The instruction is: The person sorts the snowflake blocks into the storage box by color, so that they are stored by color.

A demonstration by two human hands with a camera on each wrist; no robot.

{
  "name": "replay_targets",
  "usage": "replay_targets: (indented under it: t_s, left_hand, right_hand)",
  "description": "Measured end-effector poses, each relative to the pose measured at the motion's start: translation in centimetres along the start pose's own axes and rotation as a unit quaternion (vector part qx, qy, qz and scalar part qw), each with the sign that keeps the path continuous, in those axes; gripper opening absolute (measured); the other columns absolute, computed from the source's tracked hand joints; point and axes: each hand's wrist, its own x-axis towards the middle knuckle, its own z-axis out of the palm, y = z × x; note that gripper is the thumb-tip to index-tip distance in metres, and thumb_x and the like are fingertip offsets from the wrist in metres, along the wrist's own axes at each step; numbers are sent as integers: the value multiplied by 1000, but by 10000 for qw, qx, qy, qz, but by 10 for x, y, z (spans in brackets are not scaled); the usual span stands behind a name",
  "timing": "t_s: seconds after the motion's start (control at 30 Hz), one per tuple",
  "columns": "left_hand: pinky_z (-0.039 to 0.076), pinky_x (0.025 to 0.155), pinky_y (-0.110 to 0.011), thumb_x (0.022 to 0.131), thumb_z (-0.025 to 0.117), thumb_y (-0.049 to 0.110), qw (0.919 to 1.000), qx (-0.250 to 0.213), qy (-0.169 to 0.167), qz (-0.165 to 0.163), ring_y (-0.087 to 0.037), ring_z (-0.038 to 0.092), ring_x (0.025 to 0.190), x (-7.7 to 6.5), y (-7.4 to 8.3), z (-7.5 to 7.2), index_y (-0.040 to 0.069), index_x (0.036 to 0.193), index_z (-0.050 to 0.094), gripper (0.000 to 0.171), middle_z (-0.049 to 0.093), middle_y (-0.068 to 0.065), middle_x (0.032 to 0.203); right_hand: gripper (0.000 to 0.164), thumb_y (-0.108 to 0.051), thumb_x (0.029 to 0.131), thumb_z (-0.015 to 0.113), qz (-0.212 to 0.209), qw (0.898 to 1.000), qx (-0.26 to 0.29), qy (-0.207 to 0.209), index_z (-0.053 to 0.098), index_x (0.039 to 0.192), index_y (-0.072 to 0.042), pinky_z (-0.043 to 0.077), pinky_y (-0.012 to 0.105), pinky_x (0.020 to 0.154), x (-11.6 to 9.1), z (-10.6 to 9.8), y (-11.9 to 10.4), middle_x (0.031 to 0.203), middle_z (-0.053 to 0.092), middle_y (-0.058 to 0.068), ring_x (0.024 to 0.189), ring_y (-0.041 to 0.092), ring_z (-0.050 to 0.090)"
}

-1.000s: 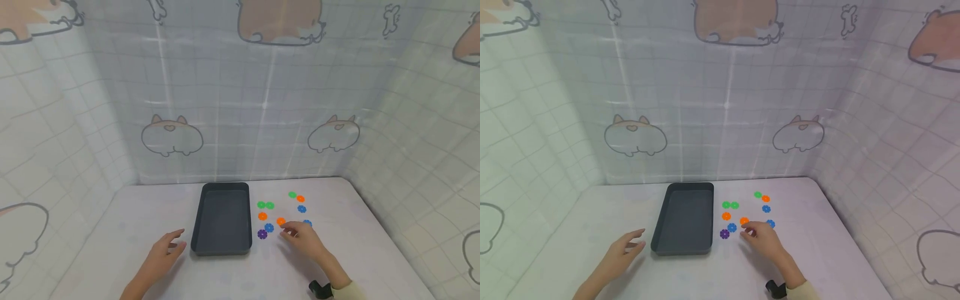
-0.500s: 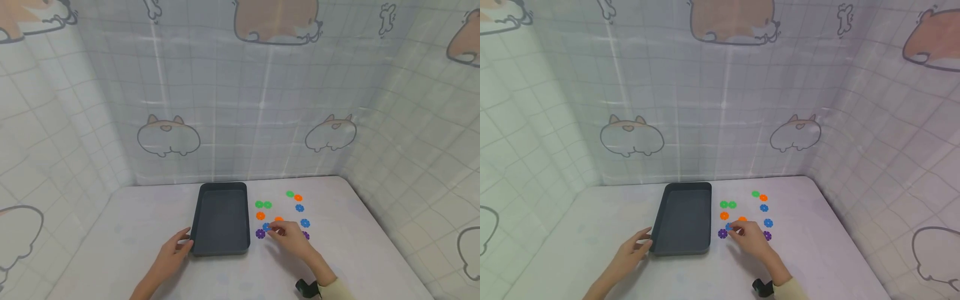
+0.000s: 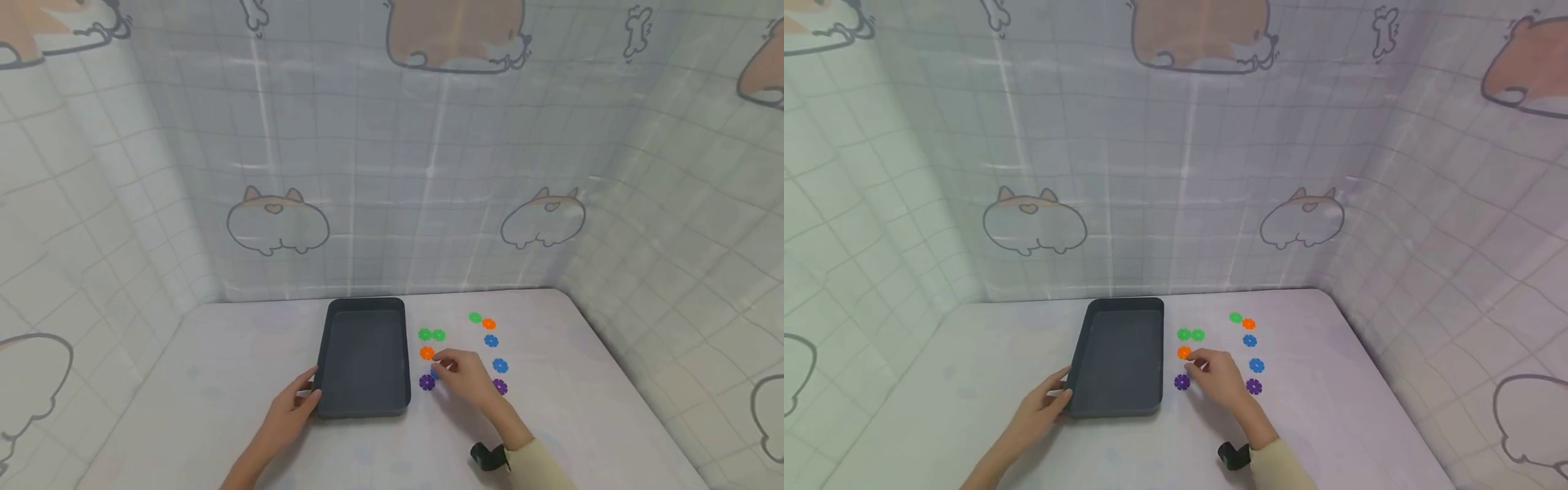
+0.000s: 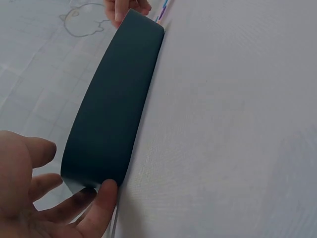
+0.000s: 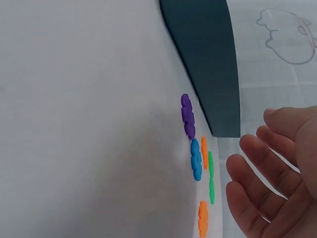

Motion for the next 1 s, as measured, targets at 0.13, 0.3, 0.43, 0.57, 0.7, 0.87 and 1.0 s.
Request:
replay_targets:
  t_s: [0.13,0.3,0.43,0.57,0.7,0.87,1.0]
  left_hand:
    - [51,71,-28,98,60,20,10000,49,-5,19,-19,63,94,1,2,2,12,147,42,53,57,-17,126]
    - [50,73,-31,99,59,20,10000,46,6,72,-20,62,96,6,3,1,12,147,43,51,57,-16,126]
    - [49,75,-33,99,58,19,9999,69,-3,149,-20,61,95,12,1,0,11,147,43,51,57,-16,126]
    - [48,73,-33,98,59,18,9997,130,-1,217,-19,61,91,17,-2,-1,11,147,43,52,58,-17,124]
    - [48,74,-35,98,59,15,9995,218,5,236,-20,59,90,22,-1,-2,11,147,42,52,59,-16,123]
    - [47,84,-43,98,59,16,9993,310,-139,165,-26,57,105,30,0,-4,14,149,39,54,57,-16,127]
    - [48,82,-43,98,59,17,9993,215,-293,47,-29,58,107,35,1,-7,14,150,37,56,57,-17,127]
  right_hand:
    - [18,-21,92,68,180,9998,-2,118,72,107,-11,50,25,61,10,2,3,85,64,-7,72,12,56]
    - [15,-19,92,69,277,9993,55,264,73,104,-12,50,26,59,23,3,7,83,63,-5,70,14,55]
    - [16,-20,92,69,284,9991,118,281,73,104,-10,50,26,58,32,3,9,84,64,-3,71,16,55]
    - [18,-21,91,71,429,9985,154,287,73,104,-10,50,27,60,43,4,11,84,64,-1,71,16,56]
    - [20,-22,90,72,528,9982,165,214,72,105,-9,50,30,62,53,3,12,85,65,1,71,17,57]
    - [24,-24,88,74,659,9975,237,69,72,106,-8,49,30,58,64,2,21,84,65,1,68,18,56]
    - [28,-26,86,75,793,9966,235,1,72,108,-8,49,29,56,73,3,29,82,64,3,64,18,56]
